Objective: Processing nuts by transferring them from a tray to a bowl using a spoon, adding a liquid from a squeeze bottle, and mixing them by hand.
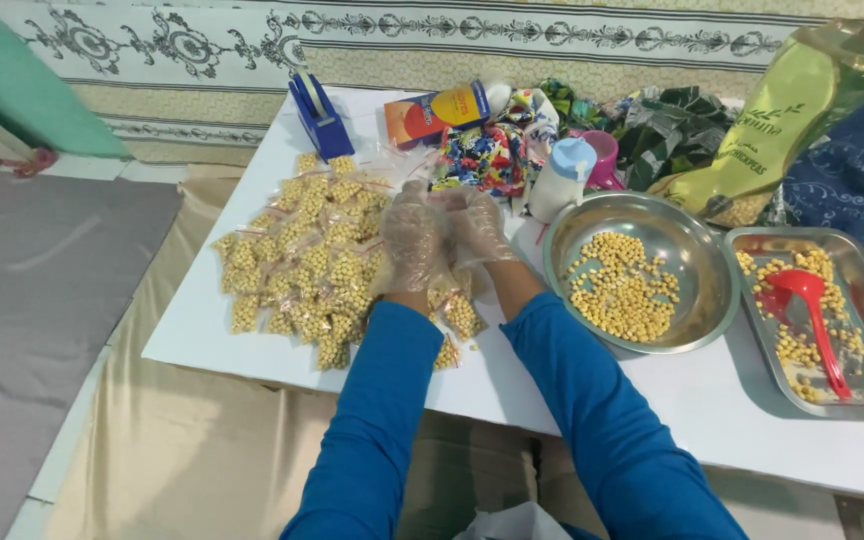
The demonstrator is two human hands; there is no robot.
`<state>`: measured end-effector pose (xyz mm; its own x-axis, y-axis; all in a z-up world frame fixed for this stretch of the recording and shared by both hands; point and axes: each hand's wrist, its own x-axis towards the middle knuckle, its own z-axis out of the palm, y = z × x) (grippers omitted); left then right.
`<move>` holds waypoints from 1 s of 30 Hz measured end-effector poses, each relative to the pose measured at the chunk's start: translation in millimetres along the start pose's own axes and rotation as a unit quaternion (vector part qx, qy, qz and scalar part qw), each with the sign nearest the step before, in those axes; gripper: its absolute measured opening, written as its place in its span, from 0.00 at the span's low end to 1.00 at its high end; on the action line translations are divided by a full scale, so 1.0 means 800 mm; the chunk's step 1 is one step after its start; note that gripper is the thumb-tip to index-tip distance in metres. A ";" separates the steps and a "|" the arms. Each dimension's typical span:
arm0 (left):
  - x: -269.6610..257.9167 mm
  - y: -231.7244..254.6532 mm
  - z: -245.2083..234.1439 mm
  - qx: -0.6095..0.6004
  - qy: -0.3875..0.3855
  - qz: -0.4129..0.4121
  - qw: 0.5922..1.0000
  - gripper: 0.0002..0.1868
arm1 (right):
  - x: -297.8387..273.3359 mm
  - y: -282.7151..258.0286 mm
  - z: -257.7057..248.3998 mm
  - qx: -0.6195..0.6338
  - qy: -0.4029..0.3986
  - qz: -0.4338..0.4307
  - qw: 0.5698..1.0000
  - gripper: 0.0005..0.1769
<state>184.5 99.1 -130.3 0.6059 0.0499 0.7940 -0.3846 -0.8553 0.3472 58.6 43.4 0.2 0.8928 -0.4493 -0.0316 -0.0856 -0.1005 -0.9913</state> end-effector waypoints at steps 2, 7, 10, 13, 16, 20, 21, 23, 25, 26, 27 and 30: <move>-0.038 -0.031 0.096 0.253 0.132 0.052 0.957 0.06 | -0.002 -0.017 -0.017 -0.067 -0.018 0.013 0.998 0.24; -0.051 -0.057 0.125 0.416 0.216 0.062 0.881 0.10 | 0.006 -0.018 -0.010 -0.029 0.025 0.083 0.996 0.19; -0.033 -0.047 0.055 0.285 0.158 0.064 0.943 0.08 | 0.028 0.013 -0.010 -0.024 0.032 0.063 0.997 0.19; 0.032 0.010 -0.049 -0.027 0.017 -0.029 0.999 0.05 | 0.056 0.052 -0.011 -0.051 0.048 -0.018 0.997 0.22; 0.055 0.035 -0.097 -0.085 -0.001 -0.035 0.996 0.05 | 0.044 0.032 -0.019 -0.055 0.068 -0.075 0.993 0.27; 0.084 0.086 -0.180 -0.125 0.146 0.053 0.980 0.06 | 0.009 -0.026 -0.030 -0.076 0.115 -0.138 0.981 0.32; 0.082 0.084 -0.179 -0.128 0.146 0.053 0.980 0.06 | 0.009 -0.028 -0.033 -0.076 0.117 -0.138 0.980 0.32; 0.082 0.083 -0.175 -0.167 0.131 0.097 0.972 0.08 | 0.011 -0.035 -0.042 -0.054 0.153 -0.167 0.972 0.28; 0.086 0.103 -0.206 -0.190 0.123 0.117 0.967 0.05 | 0.012 -0.036 -0.055 -0.038 0.156 -0.185 0.970 0.26; 0.089 0.111 -0.221 -0.209 0.115 0.138 0.961 0.02 | 0.014 -0.037 -0.060 -0.021 0.155 -0.202 0.967 0.24; 0.088 0.119 -0.223 -0.210 0.118 0.137 0.961 0.02 | 0.005 -0.047 -0.073 -0.022 0.156 -0.205 0.966 0.24; 0.076 0.138 -0.219 -0.341 0.082 0.139 0.926 0.10 | -0.025 -0.062 -0.117 -0.080 0.148 -0.208 0.964 0.14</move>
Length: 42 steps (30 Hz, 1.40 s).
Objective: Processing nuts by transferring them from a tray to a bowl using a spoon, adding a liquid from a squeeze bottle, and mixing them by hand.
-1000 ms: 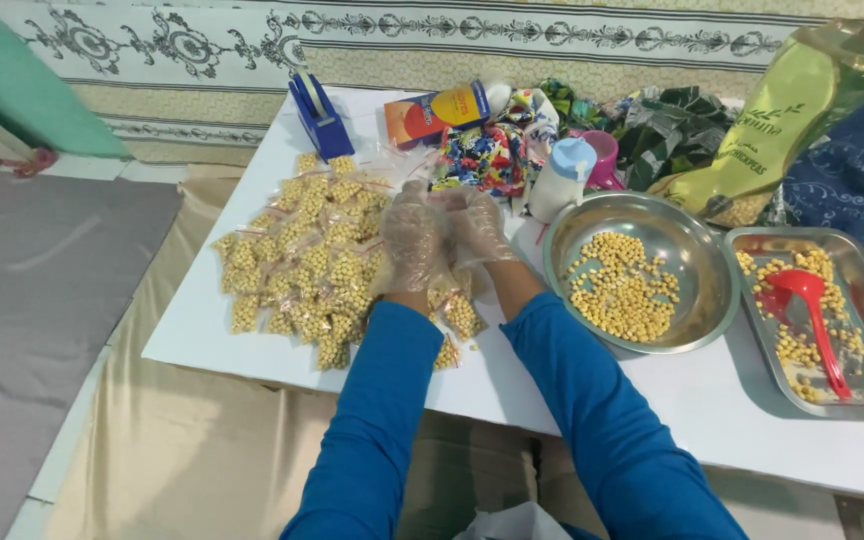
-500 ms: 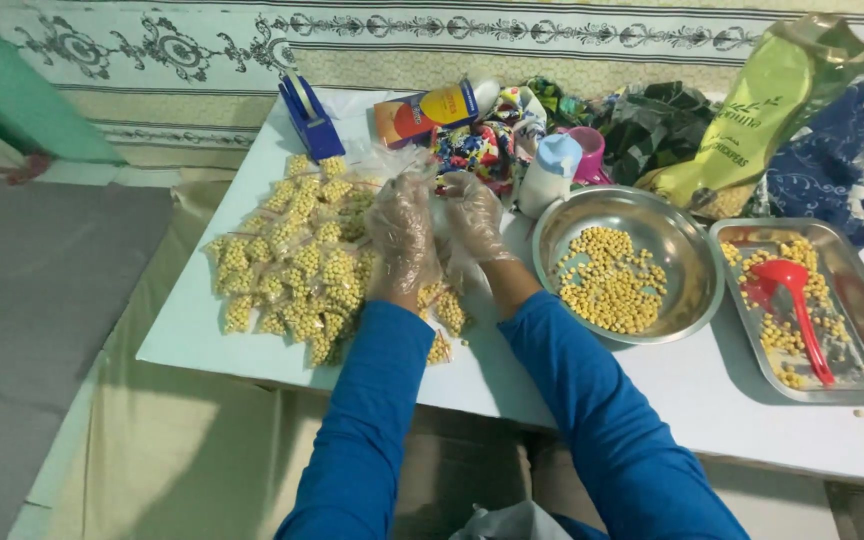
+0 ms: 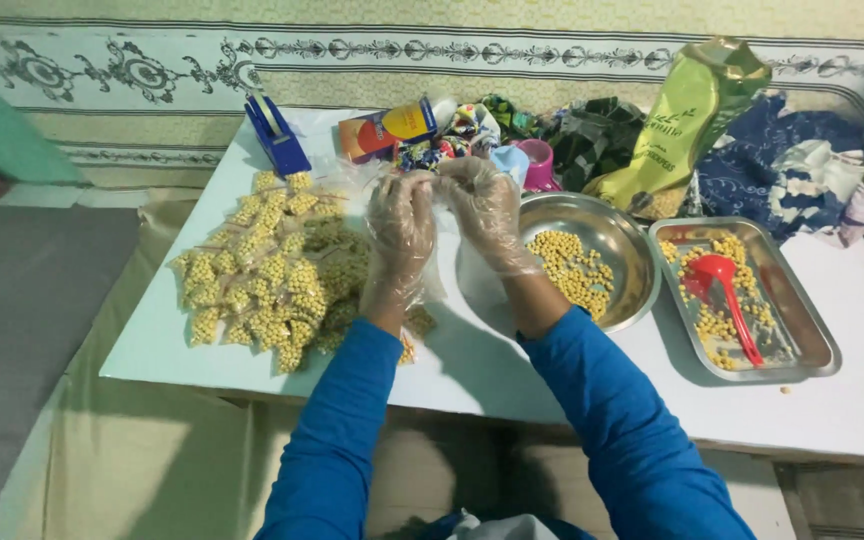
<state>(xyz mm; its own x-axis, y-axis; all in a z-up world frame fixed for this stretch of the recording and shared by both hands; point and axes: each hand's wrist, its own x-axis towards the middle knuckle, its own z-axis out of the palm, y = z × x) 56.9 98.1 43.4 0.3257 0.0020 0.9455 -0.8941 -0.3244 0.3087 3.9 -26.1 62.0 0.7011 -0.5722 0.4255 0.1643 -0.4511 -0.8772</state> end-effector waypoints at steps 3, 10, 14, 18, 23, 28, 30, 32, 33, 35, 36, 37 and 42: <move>-0.024 0.002 0.028 -0.074 -0.032 0.000 0.997 0.09 | -0.010 0.005 -0.052 0.043 -0.056 -0.036 0.997 0.10; -0.047 0.107 0.054 -0.070 -0.147 -0.082 0.983 0.21 | -0.019 0.041 -0.155 0.024 -0.009 0.090 0.996 0.07; -0.052 0.142 0.071 0.017 -0.207 -0.022 0.978 0.28 | -0.035 0.033 -0.175 0.105 0.041 0.136 0.984 0.03; -0.082 0.119 0.104 0.068 -0.215 0.016 0.974 0.32 | -0.030 0.064 -0.192 0.063 0.037 0.185 0.980 0.04; -0.097 0.114 0.121 0.162 -0.263 0.051 0.950 0.38 | -0.030 0.061 -0.185 0.074 0.026 0.238 0.968 0.08; -0.064 0.141 0.095 0.126 -0.192 0.088 0.969 0.25 | -0.039 0.033 -0.180 0.082 0.009 0.249 0.965 0.09; -0.058 0.144 0.093 0.120 -0.163 0.128 0.971 0.20 | -0.042 0.019 -0.178 0.097 0.002 0.235 0.967 0.11; -0.059 0.145 0.100 0.144 -0.114 0.126 0.975 0.20 | -0.043 0.024 -0.179 0.125 0.003 0.233 0.964 0.08; -0.055 0.147 0.094 0.145 -0.114 0.126 0.975 0.20 | -0.045 0.025 -0.180 0.125 0.003 0.233 0.964 0.08; -0.048 0.152 0.083 0.124 -0.124 0.132 0.976 0.20 | -0.048 0.027 -0.183 0.106 -0.012 0.224 0.969 0.08; -0.047 0.149 0.082 0.125 -0.123 0.132 0.976 0.20 | -0.046 0.020 -0.185 0.106 -0.013 0.224 0.969 0.08; -0.047 0.147 0.082 0.124 -0.120 0.156 0.973 0.18 | -0.045 0.014 -0.187 0.092 -0.015 0.232 0.968 0.09; -0.042 0.148 0.080 0.052 -0.120 0.177 0.975 0.13 | -0.046 0.016 -0.195 0.154 0.019 0.212 0.965 0.08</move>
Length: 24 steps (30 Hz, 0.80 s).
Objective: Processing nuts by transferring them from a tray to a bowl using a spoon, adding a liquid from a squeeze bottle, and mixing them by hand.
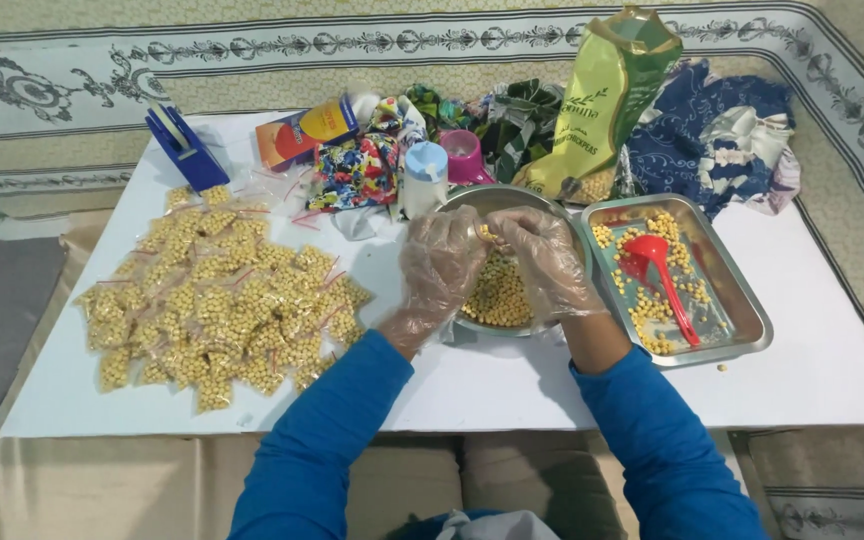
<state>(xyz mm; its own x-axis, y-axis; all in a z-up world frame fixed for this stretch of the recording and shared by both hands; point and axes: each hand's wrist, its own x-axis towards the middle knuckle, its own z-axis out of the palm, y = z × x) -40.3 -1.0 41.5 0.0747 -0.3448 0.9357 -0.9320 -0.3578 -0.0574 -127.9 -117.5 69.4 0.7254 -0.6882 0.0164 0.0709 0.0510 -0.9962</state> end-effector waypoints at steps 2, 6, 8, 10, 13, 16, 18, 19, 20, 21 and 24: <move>-0.002 0.007 0.009 0.027 0.019 -0.007 0.999 0.14 | -0.009 -0.013 -0.001 -0.018 -0.033 0.011 0.999 0.09; -0.006 0.010 0.017 0.000 0.039 -0.015 0.999 0.14 | -0.003 -0.002 -0.007 -0.011 -0.042 0.002 0.999 0.10; -0.002 0.014 0.010 0.015 0.042 -0.019 0.999 0.13 | 0.001 0.005 -0.010 -0.031 -0.054 -0.003 0.998 0.09; 0.001 0.016 0.010 0.025 0.049 -0.011 0.998 0.13 | 0.010 0.016 -0.016 -0.054 -0.051 0.010 0.997 0.07; 0.005 0.019 0.010 0.043 0.059 -0.004 0.997 0.12 | 0.011 0.020 -0.014 -0.057 -0.040 0.019 0.997 0.06; -0.002 0.016 0.015 0.053 0.060 0.005 0.997 0.11 | 0.007 0.017 -0.009 -0.048 -0.033 0.021 0.998 0.07; -0.008 0.013 0.019 0.052 0.058 0.015 0.997 0.11 | 0.007 0.019 -0.007 -0.058 -0.034 0.027 0.997 0.07; -0.010 0.012 0.021 0.055 0.052 0.019 0.997 0.11 | 0.008 0.021 -0.006 -0.062 -0.031 0.029 0.997 0.08; -0.012 0.012 0.022 0.058 0.046 0.022 0.997 0.10 | 0.009 0.024 -0.005 -0.067 -0.028 0.030 0.997 0.09; -0.011 0.013 0.024 0.057 0.046 0.022 0.997 0.10 | 0.013 0.028 -0.007 -0.067 -0.028 0.030 0.997 0.09; -0.013 0.015 0.021 0.042 0.048 0.002 0.998 0.10 | 0.015 0.032 -0.011 -0.071 -0.051 0.015 0.996 0.07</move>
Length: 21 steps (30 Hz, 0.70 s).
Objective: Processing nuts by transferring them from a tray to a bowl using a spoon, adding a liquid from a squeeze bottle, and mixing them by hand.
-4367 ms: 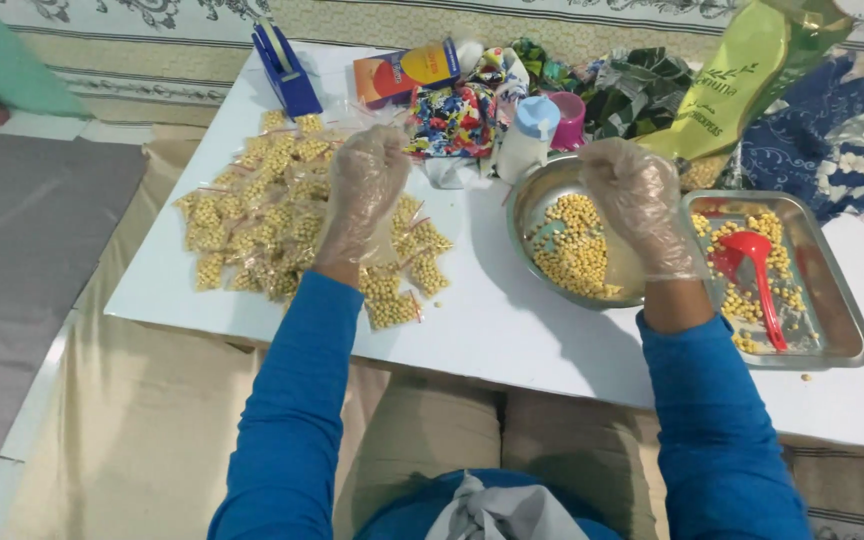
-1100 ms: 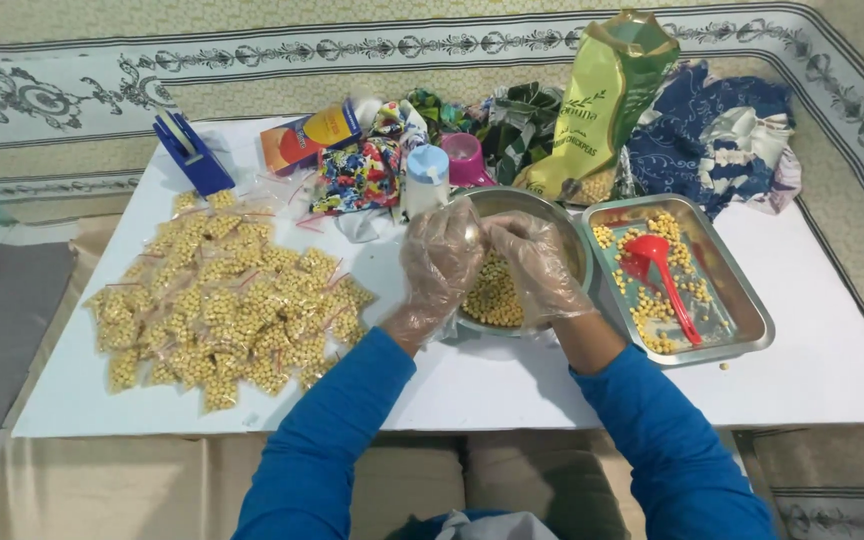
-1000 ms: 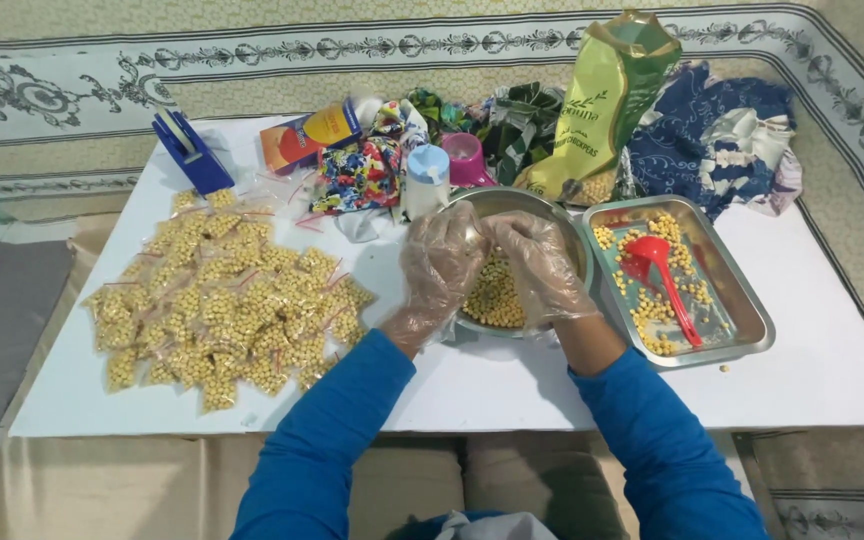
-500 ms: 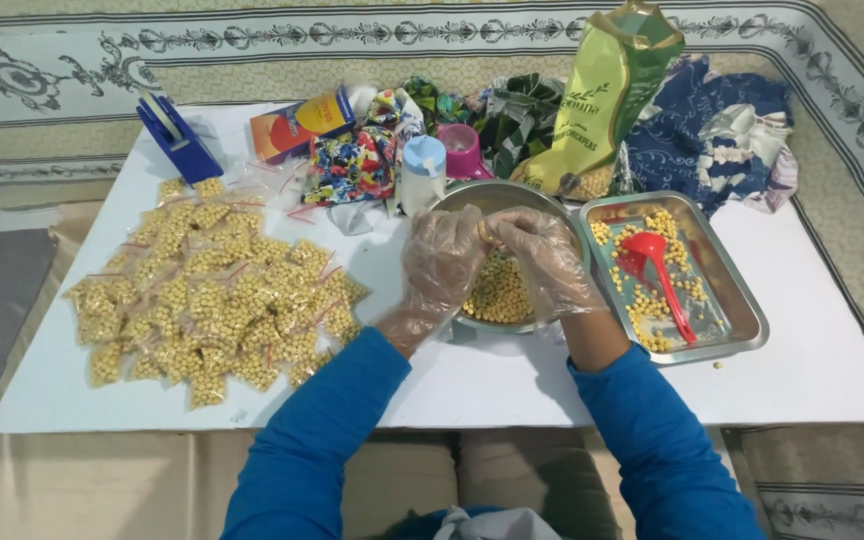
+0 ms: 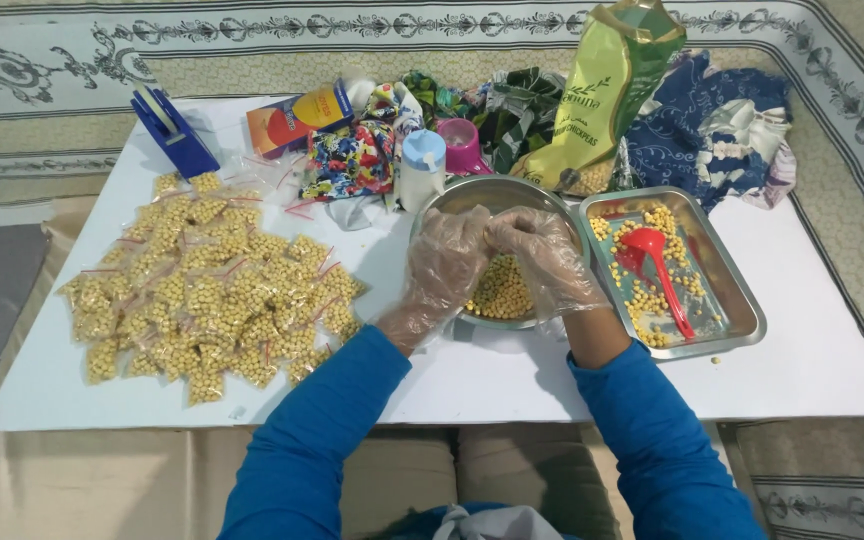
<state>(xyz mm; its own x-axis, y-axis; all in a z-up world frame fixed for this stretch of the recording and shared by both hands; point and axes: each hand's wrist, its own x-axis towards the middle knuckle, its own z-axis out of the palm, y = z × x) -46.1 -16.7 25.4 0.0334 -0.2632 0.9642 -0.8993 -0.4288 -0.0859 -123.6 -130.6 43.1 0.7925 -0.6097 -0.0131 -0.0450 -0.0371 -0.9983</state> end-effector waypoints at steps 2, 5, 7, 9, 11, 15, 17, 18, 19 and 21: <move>0.002 -0.006 -0.010 -0.067 -0.055 -0.005 0.996 0.12 | -0.008 -0.014 0.002 -0.022 0.015 -0.017 1.000 0.10; -0.025 -0.023 -0.002 -0.301 -0.122 -0.139 0.936 0.12 | -0.010 -0.022 -0.017 0.018 0.024 -0.011 0.999 0.07; -0.019 -0.024 0.005 -0.365 -0.122 -0.182 0.905 0.11 | 0.005 -0.009 -0.029 0.020 0.024 -0.029 0.999 0.06; -0.028 -0.023 0.002 -0.424 -0.130 -0.233 0.866 0.13 | 0.003 -0.002 -0.030 0.023 0.021 -0.035 0.999 0.05; -0.033 -0.030 0.004 -0.282 -0.170 -0.244 0.912 0.15 | 0.000 -0.016 -0.025 0.027 0.018 -0.043 0.999 0.05; 0.001 -0.021 -0.019 -0.139 -0.155 -0.105 0.972 0.27 | 0.001 -0.013 -0.029 -0.002 0.027 -0.052 0.998 0.05; 0.005 -0.015 -0.031 -0.205 -0.216 -0.077 0.951 0.40 | 0.001 -0.016 -0.031 -0.100 0.011 -0.018 0.995 0.04; 0.000 -0.011 -0.030 -0.205 -0.218 -0.078 0.951 0.40 | 0.006 0.000 -0.025 -0.100 0.010 -0.016 0.995 0.04; -0.005 -0.008 -0.028 -0.185 -0.228 -0.059 0.954 0.43 | 0.011 0.015 -0.018 -0.086 0.010 -0.005 0.996 0.07; -0.012 -0.004 -0.023 -0.162 -0.236 -0.042 0.957 0.46 | 0.027 0.048 -0.019 -0.075 0.007 0.005 0.997 0.09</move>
<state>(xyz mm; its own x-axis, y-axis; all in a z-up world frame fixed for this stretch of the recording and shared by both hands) -51.5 3.3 20.9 0.2359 -0.6330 0.7373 -0.9703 -0.1948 0.1432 -117.3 -157.7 5.1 0.7836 -0.6209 -0.0207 -0.1438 -0.1488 -0.9784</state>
